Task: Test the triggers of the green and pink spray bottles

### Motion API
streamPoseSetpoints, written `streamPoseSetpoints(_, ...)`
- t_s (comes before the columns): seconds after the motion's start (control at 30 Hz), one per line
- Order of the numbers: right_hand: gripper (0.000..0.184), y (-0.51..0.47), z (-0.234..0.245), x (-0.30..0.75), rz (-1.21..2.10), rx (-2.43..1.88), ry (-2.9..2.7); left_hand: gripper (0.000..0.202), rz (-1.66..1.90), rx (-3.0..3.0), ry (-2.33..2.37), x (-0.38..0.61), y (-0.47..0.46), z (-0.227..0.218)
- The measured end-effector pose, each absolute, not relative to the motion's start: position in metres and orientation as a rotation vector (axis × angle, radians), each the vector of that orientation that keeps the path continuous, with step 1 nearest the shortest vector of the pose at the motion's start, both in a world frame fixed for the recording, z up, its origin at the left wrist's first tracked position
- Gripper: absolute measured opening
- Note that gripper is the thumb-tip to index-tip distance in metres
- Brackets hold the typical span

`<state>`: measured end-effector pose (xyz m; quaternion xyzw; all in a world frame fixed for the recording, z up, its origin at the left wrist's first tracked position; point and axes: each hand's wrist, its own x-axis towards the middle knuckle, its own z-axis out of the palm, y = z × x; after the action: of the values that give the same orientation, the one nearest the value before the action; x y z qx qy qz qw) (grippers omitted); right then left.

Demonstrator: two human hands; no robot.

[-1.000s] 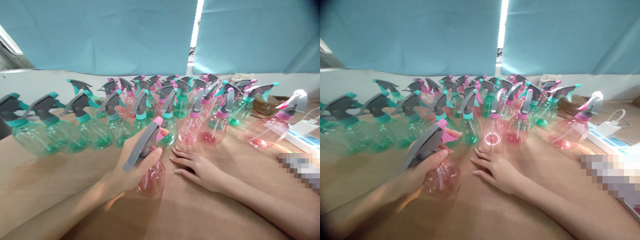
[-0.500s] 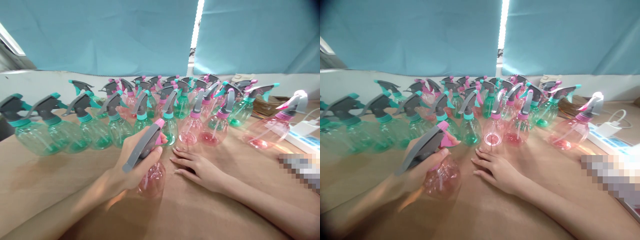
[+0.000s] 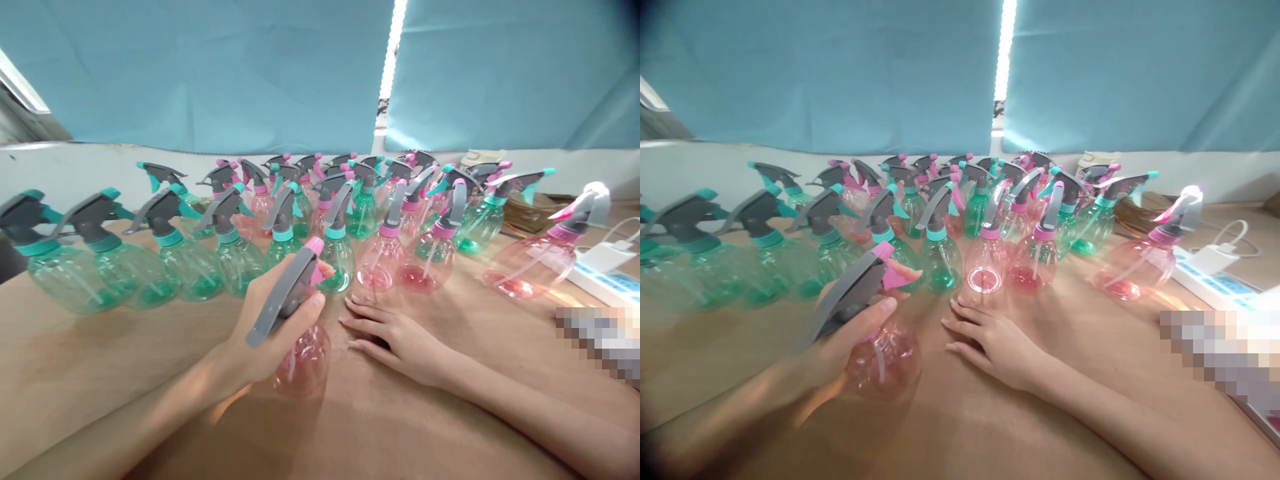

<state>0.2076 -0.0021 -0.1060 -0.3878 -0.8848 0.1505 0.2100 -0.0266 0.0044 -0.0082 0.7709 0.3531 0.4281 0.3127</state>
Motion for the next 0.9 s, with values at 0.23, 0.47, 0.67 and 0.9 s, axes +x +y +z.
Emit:
streamPoseSetpoints(0.23, 0.044, -0.0018, -0.1057, 0.2075, 0.435, -1.065, -2.447, 0.046, 1.104, 1.969, 0.884, -0.0243, 0.0057, -0.0122)
streamPoseSetpoints(0.47, 0.044, -0.0022, -0.1045, 0.2073, 0.432, -1.064, -2.45, 0.046, 1.127, 1.978, 0.861, -0.0248, 0.0057, -0.0111)
streamPoseSetpoints(0.67, 0.047, -0.0021, -0.1033, 0.2066, 0.4, -1.077, -2.489, 0.051, 1.118, 1.979, 0.909, -0.0261, 0.0046, -0.0119)
streamPoseSetpoints(0.9, 0.044, -0.0026, -0.104, 0.2067, 0.42, -1.073, -2.456, 0.061, 1.115, 1.979, 0.898, -0.0267, 0.0028, -0.0117)
